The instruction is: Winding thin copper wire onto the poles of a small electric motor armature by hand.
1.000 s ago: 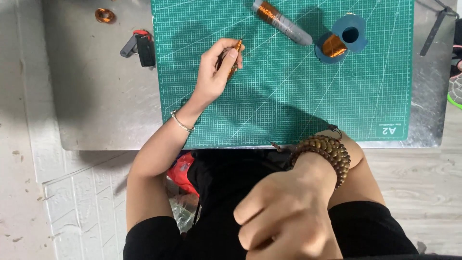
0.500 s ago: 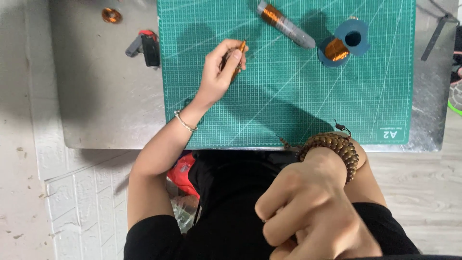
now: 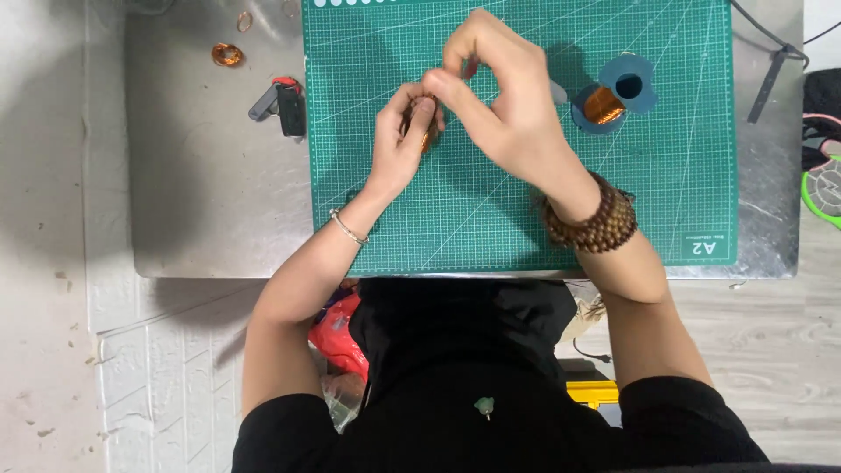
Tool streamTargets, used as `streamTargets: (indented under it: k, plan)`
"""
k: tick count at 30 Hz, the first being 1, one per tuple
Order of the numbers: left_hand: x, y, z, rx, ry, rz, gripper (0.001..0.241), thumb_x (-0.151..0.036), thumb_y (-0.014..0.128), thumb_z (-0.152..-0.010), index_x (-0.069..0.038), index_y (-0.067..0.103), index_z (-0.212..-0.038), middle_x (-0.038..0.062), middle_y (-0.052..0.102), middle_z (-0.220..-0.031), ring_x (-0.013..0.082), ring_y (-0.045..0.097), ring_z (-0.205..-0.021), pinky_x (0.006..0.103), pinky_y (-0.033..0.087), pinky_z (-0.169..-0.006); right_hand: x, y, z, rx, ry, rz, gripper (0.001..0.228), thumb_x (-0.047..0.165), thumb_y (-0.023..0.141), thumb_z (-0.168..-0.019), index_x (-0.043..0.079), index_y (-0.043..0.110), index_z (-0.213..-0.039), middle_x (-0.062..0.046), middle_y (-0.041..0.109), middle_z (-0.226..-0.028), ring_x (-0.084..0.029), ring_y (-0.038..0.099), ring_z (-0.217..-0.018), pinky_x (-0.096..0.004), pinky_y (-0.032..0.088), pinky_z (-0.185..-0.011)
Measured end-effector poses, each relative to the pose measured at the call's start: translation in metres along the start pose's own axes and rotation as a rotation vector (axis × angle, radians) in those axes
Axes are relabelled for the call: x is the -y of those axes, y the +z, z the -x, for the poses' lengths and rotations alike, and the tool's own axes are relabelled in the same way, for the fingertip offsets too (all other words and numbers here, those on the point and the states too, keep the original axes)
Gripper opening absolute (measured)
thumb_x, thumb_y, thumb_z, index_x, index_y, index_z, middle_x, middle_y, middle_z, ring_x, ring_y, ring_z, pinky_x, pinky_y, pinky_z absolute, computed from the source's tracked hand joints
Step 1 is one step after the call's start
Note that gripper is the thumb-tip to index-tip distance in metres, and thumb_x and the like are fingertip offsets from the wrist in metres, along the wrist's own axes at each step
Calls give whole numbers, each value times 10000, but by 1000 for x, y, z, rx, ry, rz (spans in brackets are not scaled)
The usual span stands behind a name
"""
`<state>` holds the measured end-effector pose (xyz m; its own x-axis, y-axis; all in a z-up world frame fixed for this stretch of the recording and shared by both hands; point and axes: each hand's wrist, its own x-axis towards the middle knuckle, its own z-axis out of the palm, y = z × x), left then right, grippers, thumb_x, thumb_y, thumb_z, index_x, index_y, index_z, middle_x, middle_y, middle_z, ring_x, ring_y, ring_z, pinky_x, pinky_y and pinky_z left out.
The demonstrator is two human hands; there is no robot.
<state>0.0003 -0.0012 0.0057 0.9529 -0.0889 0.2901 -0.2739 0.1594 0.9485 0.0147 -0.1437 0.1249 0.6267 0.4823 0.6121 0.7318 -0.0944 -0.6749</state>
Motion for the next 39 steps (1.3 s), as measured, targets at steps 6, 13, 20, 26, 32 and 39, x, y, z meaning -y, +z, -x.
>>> streamTargets:
  k: [6,13,20,26,32,39]
  plan:
    - [0,-1,0,-50,82,-120,181,-207,426,-984,-65,537,-1005,35,553,-731,108,543,-678,235,458,-626,-43,13,30,101,264,66,386,296,462,-1012,-32,483,-1213,-178,608,-1081,-278,615,-1024,-346,525,-764]
    - [2,0,0,-62,137,-146,160,-192,445,-981,-61,534,-998,24,563,-834,112,544,-726,238,482,-670,-49,24,42,74,309,-56,231,113,523,-972,-64,538,-1120,-162,613,-1034,-196,621,-788,-224,504,-567]
    - [2,2,2,-65,91,-161,179,-209,461,-973,-52,543,-999,21,555,-768,107,548,-704,235,477,-657,-61,30,60,-63,336,-11,124,86,604,-961,33,583,-1071,9,504,-652,-47,329,-480,-209,264,-449]
    - [3,4,6,-39,86,-179,179,-205,462,-978,-57,550,-1026,22,576,-758,94,548,-687,219,448,-621,-68,34,69,-119,236,46,74,13,640,-939,28,583,-894,-2,456,-615,-78,349,-528,-222,294,-511]
    - [-1,7,13,1,159,-186,259,-231,458,-999,-32,549,-1137,67,603,-849,139,588,-714,252,504,-654,-57,32,74,-150,233,-96,109,2,610,-967,25,581,-865,17,366,-567,-64,294,-509,-209,255,-495]
    - [-13,7,17,75,145,-41,247,-126,492,-978,-27,555,-1196,83,590,-864,168,590,-725,249,513,-641,-44,30,72,-165,215,-258,81,62,557,-999,8,570,-940,-27,446,-582,-69,286,-493,-205,259,-486]
